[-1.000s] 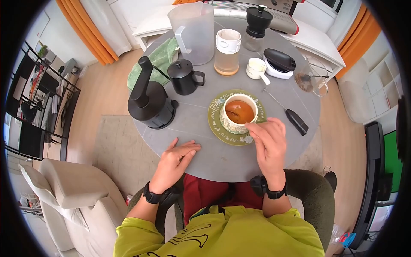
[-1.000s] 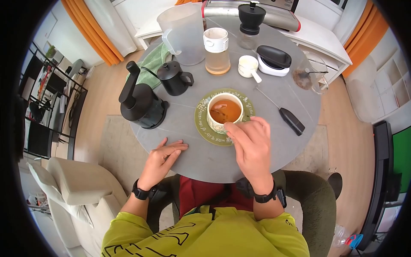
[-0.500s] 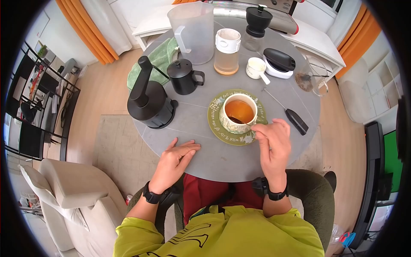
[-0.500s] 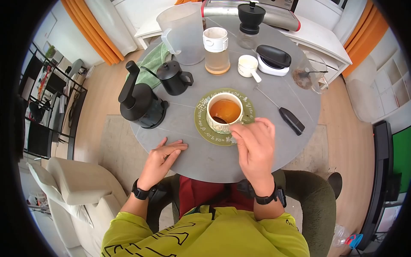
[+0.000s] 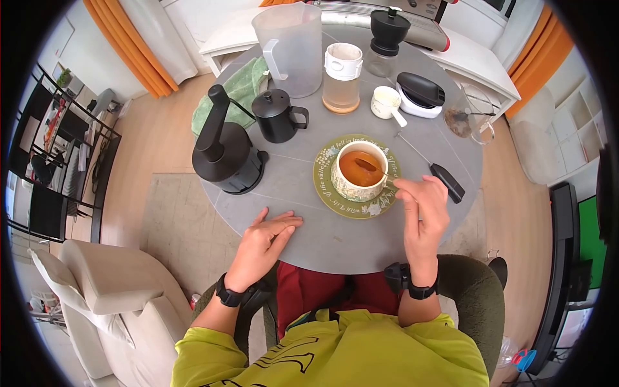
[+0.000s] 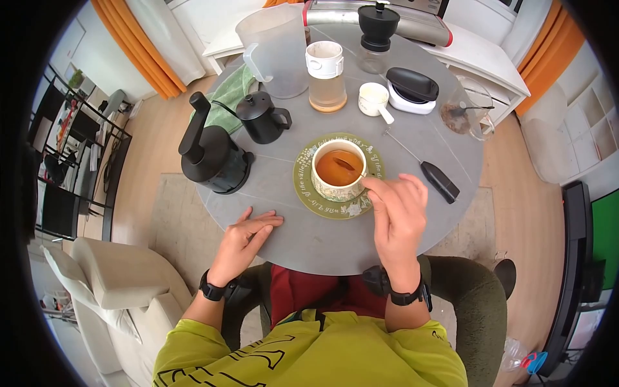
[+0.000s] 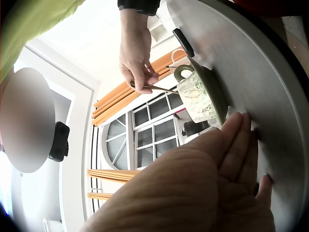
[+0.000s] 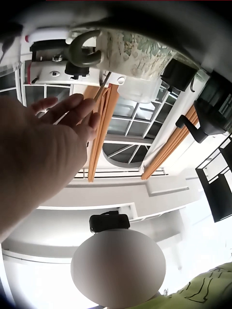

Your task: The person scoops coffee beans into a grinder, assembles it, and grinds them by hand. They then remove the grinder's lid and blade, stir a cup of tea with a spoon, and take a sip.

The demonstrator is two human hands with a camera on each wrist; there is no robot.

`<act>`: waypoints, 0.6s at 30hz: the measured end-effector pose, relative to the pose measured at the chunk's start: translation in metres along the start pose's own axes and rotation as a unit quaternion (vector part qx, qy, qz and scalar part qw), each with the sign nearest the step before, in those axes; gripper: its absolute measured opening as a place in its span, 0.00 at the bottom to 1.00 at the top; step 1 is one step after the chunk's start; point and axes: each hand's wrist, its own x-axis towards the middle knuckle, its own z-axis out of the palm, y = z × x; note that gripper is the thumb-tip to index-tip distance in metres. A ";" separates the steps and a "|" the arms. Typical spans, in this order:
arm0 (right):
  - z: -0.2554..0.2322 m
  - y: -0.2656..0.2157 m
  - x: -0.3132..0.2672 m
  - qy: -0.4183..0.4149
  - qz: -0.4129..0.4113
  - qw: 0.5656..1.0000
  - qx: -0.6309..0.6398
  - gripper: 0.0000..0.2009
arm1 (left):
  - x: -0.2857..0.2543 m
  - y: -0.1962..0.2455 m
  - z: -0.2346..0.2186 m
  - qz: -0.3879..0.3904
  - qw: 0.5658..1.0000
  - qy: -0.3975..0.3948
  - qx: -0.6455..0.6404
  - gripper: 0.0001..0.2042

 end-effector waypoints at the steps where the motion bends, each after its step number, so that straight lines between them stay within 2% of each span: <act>1: -0.002 0.000 0.001 0.000 0.001 1.000 0.000 0.07 | 0.000 0.000 0.000 -0.001 1.000 0.000 -0.001 0.11; 6: -0.007 0.003 -0.002 0.046 -0.008 0.998 0.035 0.06 | 0.000 0.001 0.000 -0.001 1.000 -0.001 -0.004 0.11; 10: -0.013 0.002 -0.006 0.049 -0.001 0.998 0.045 0.06 | 0.000 0.000 0.000 -0.002 1.000 -0.001 -0.002 0.11; 12: -0.015 0.002 -0.007 0.015 -0.007 1.000 0.022 0.06 | -0.001 -0.002 0.001 0.000 1.000 -0.001 -0.002 0.11; 18: -0.013 0.002 -0.011 0.031 0.003 0.999 0.038 0.06 | 0.000 0.001 0.000 0.003 1.000 0.004 -0.002 0.11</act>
